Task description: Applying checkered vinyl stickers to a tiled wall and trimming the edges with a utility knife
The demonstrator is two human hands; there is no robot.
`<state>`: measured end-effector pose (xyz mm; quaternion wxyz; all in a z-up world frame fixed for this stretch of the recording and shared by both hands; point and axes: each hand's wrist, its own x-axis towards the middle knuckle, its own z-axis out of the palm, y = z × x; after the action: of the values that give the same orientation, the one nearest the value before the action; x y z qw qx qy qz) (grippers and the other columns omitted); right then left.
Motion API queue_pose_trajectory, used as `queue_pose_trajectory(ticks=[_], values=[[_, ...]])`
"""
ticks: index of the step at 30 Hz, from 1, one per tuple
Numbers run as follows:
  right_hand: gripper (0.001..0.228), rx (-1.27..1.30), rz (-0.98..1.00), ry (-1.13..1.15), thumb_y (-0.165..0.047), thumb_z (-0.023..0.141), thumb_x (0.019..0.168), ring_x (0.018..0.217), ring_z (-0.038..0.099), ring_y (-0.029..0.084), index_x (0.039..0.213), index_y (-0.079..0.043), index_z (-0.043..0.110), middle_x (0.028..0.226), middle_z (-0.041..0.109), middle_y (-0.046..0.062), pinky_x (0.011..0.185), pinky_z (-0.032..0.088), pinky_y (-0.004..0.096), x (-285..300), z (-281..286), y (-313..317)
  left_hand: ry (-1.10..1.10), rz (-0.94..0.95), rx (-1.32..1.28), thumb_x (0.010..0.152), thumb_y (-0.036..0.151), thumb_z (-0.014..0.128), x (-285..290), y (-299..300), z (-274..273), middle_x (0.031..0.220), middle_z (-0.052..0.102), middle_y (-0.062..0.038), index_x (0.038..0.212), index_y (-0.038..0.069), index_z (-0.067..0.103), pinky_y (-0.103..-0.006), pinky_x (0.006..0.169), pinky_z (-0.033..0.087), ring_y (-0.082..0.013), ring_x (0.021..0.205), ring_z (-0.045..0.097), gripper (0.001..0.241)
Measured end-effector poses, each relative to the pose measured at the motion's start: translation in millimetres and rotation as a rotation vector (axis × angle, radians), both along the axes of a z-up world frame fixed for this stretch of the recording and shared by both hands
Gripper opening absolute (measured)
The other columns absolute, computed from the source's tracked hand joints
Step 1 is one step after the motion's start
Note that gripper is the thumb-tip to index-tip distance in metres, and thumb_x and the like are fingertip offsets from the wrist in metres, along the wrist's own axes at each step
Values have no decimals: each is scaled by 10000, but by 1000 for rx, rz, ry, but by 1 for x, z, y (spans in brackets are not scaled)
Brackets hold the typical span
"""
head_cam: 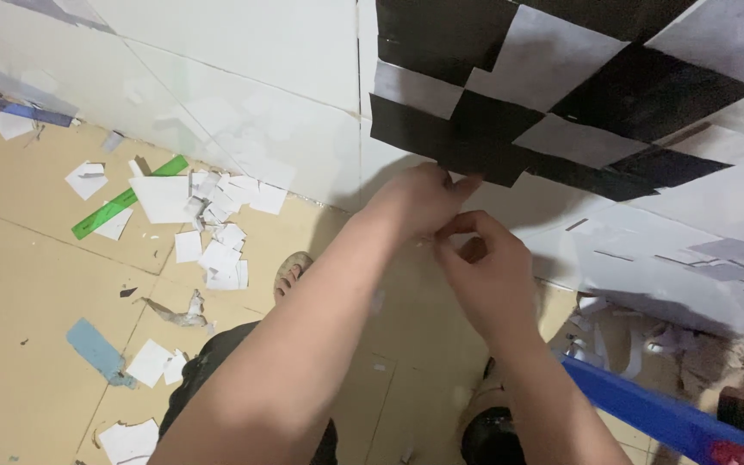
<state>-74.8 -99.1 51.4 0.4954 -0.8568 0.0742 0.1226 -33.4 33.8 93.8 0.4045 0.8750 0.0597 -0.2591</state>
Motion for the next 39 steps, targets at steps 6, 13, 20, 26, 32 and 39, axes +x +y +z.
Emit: queue_pose_trajectory(ticks=[6,13,20,26,32,39], values=[[203,-106,200,118,-261,749,862,678,560,194,1026,-160,812,716,627,119,587,488,373,13,-3,-17,-56,30,-256,931,344,590,9,15,-25,981,775,-156,1023,22,700,-398,831,602,-278,911,758,353],[282,235,7,111,-112,570,963,748,620,284,1165,26,709,990,697,220,638,534,416,27,21,-40,36,64,-445,865,281,773,8,28,-13,951,787,-172,1207,-58,681,-318,671,661,-241,770,804,490],[390,294,40,180,-170,698,952,967,682,324,1266,61,679,1131,718,243,847,586,508,32,2,-54,68,-198,-135,817,431,760,10,18,-26,1050,803,-72,1172,161,777,-402,879,588,-275,994,766,446],[342,466,53,282,-71,706,913,890,653,282,1218,66,636,1062,661,191,777,586,442,31,6,-76,178,-283,-179,817,380,760,3,9,-7,1020,815,-19,1169,132,764,-348,859,579,-213,920,767,430],[436,457,69,218,-22,755,866,861,666,298,1269,101,646,948,644,216,787,593,465,38,-16,-98,192,-281,-316,834,265,759,8,5,-27,923,799,-62,1116,88,761,-302,776,585,-198,766,763,333],[513,353,162,387,-192,677,920,958,667,333,1367,59,660,1137,699,241,787,593,480,27,28,-79,151,-364,-319,820,206,747,7,8,-20,865,798,-103,1089,58,776,-332,730,630,-230,720,785,309]])
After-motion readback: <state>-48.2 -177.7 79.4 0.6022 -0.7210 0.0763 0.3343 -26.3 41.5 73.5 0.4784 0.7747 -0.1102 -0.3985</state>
